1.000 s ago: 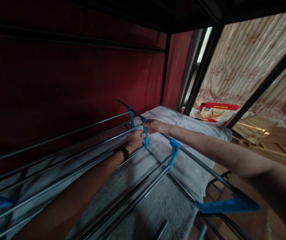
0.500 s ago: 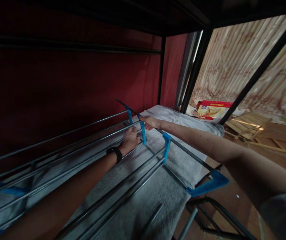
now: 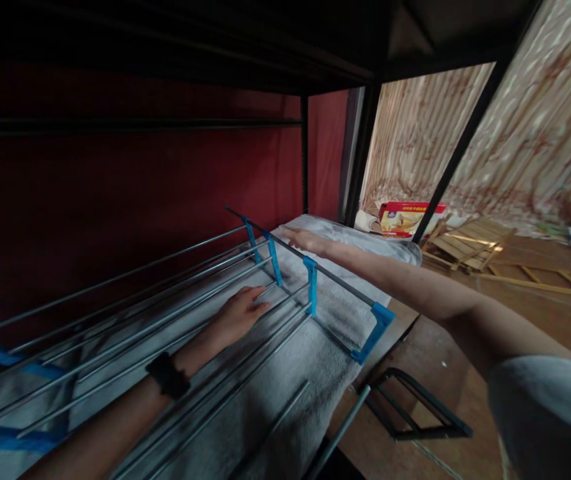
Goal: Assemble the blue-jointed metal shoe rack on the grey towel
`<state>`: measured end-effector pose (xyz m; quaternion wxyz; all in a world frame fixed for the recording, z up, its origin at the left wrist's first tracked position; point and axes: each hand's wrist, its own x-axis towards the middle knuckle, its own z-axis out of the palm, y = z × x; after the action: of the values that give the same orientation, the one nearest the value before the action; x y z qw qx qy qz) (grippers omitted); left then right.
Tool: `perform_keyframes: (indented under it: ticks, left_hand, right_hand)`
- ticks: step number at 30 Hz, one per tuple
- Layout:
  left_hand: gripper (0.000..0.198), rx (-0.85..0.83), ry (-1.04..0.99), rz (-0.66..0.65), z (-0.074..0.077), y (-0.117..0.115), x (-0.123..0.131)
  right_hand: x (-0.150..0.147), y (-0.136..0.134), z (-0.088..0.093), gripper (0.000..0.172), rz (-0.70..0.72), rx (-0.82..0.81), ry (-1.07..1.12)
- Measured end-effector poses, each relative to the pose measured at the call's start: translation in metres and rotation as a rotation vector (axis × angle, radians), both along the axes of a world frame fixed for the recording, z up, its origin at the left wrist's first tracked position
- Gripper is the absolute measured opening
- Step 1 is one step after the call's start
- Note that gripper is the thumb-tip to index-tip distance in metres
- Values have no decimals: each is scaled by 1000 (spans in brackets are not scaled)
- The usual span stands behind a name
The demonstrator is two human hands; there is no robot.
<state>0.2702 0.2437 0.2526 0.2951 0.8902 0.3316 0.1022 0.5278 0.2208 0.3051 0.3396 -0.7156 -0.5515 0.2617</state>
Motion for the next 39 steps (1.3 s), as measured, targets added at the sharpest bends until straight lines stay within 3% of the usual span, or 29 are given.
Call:
perform_keyframes:
  ticks: [4,7,12,17,21,31,39]
  left_hand:
    - [43,119,113,-18,-4,-16,19]
    - [41,136,84,-63,-9,-23,36]
    - [31,-22,-49,-68,-18,-22,52]
    - [30,33,-158,-32,-11,-19,52]
    - [30,74,-155,-73,-4,-18,51]
    - [34,142,-104,-19,-5,-23,48]
    - [34,130,-94,-38,-5,-21,50]
  right_hand:
    - [4,-50,-12,38,-78,-130,244]
    - [5,-71,-30,33,-90,-165,376]
    - [8,-74,-57,31,-75,-34,391]
    - [16,-69,-71,42,-28,29,427]
    - [18,-69,-73,43,-22,51,453]
    - [10,-73,-58,34,-44,-15,441]
    - [9,-73,-59,36,-56,-10,455]
